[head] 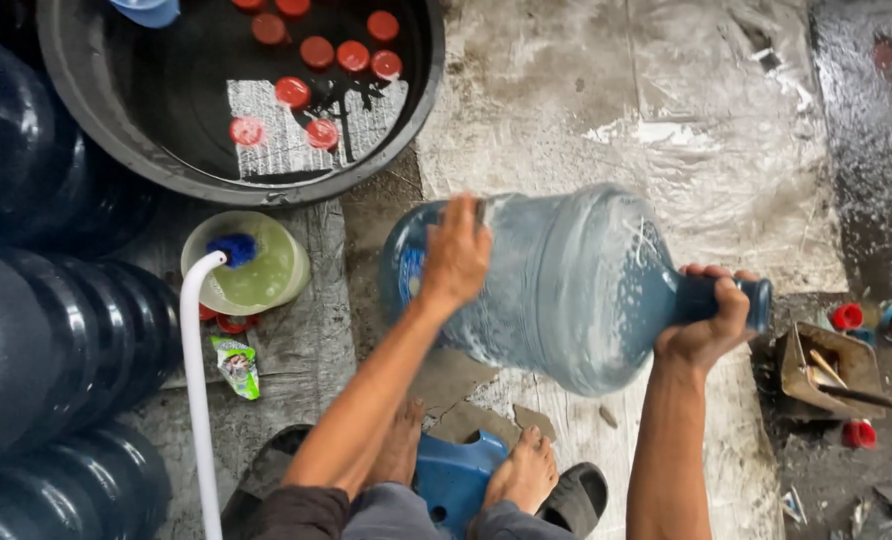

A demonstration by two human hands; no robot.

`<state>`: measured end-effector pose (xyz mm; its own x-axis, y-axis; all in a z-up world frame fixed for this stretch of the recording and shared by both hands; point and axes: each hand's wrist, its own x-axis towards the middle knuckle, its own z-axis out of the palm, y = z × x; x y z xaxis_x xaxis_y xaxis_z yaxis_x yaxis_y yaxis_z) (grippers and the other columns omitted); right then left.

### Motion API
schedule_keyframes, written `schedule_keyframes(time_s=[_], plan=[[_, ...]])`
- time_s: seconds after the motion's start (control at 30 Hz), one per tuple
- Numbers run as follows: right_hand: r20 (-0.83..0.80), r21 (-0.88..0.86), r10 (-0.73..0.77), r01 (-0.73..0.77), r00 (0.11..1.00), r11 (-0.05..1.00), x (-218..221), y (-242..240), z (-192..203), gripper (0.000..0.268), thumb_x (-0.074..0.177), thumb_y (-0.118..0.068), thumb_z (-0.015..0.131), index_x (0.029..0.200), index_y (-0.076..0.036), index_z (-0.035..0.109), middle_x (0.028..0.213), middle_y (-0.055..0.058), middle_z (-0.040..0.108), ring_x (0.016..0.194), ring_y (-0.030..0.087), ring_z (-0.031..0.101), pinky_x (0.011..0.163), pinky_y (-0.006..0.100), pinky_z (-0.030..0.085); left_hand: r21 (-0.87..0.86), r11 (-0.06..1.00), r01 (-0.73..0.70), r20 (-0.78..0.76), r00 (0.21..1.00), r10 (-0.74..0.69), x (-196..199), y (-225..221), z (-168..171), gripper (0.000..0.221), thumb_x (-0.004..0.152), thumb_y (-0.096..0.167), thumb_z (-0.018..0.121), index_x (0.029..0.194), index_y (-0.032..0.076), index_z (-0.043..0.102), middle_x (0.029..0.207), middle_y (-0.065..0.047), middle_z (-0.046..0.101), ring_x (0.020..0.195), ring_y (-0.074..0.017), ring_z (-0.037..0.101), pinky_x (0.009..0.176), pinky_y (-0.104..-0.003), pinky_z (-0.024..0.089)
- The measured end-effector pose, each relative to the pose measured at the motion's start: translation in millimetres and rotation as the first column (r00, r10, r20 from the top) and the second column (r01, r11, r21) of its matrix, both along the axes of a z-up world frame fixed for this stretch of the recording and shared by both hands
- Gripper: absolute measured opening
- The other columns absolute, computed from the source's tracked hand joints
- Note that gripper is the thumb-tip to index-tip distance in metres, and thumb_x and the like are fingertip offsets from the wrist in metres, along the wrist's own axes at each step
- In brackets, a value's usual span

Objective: The person scrubs the exterior of a large plastic water jug using a sponge, then rinses the interior by pouring water from a small blue cup.

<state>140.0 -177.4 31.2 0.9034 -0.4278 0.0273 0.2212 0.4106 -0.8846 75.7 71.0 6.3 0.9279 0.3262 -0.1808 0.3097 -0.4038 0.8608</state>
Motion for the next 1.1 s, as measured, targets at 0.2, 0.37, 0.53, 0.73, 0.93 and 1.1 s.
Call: schedule_keyframes(time_s=[0.2,0.37,0.53,0.73,0.93,1.1], plan=[[-0.039,-0.063,-0.097,0.094,0.995,0.994,-3.6,11.0,15.1,0.020,0.069,-0.011,0.061,0.086,-0.007,0.051,0.072,0.008,0.056,0.065,0.023,0.059,0.064,0.032,0.054,-0.102,0.982,0.156,0.339,0.934,-0.113,-24.4,-39.9,6.9,0.058,0.094,0.027,0.024,0.144,0.000,0.013,0.154,-0.021,0.011,0.146,-0.0347,0.012,0.119,-0.049,0.009],[-0.055,-0.131,-0.151,0.143,0.987,0.981,-8.5,28.9,26.6,0.019,0.072,-0.010,0.064,0.088,-0.007,0.054,0.075,0.007,0.059,0.069,0.020,0.062,0.064,0.030,0.054,-0.152,0.988,-0.014,0.249,0.967,0.052,-24.7,-34.3,22.0,0.061,0.096,0.034,0.020,0.146,0.003,0.001,0.155,-0.016,-0.009,0.146,-0.0286,-0.004,0.119,-0.048,-0.001],[-0.072,-0.039,-0.161,0.159,0.984,0.987,-2.3,24.3,25.7,0.014,0.073,-0.007,0.065,0.082,-0.007,0.055,0.076,0.005,0.057,0.071,0.019,0.059,0.068,0.029,0.053,0.093,0.992,-0.081,0.600,0.800,0.009,-28.5,-40.6,-4.3,0.037,0.089,-0.007,0.039,0.126,-0.009,0.035,0.144,-0.027,0.026,0.140,-0.0387,0.025,0.123,-0.051,0.014],[-0.093,-0.159,-0.240,0.223,0.966,0.962,-7.5,39.7,33.2,0.011,0.073,-0.005,0.067,0.074,-0.007,0.057,0.069,0.004,0.058,0.066,0.017,0.062,0.061,0.027,0.055,-0.115,0.987,-0.108,0.620,0.769,0.157,-38.8,-71.1,-25.1,0.053,0.100,0.013,0.019,0.148,-0.001,0.001,0.156,-0.019,-0.003,0.150,-0.0327,0.000,0.128,-0.042,0.006],[-0.012,-0.256,-0.219,0.209,0.976,0.944,-7.1,34.7,22.5,0.007,0.077,-0.006,0.064,0.077,-0.010,0.058,0.070,0.002,0.058,0.067,0.015,0.060,0.059,0.027,0.054,-0.138,0.935,-0.326,0.410,0.841,0.353,-33.6,-67.5,-43.7,0.056,0.101,0.031,0.015,0.147,0.001,0.002,0.155,-0.018,-0.008,0.146,-0.0291,-0.008,0.120,-0.044,-0.006],[-0.130,-0.177,-0.201,0.177,0.971,0.968,3.7,17.0,17.5,0.009,0.072,-0.010,0.069,0.074,-0.011,0.061,0.071,0.001,0.063,0.066,0.014,0.063,0.058,0.027,0.053,0.118,0.963,-0.243,0.589,0.797,0.129,-32.5,-60.6,-76.1,0.069,0.095,-0.010,0.045,0.148,-0.001,0.002,0.155,-0.020,0.010,0.147,-0.0326,0.013,0.125,-0.043,0.016]])
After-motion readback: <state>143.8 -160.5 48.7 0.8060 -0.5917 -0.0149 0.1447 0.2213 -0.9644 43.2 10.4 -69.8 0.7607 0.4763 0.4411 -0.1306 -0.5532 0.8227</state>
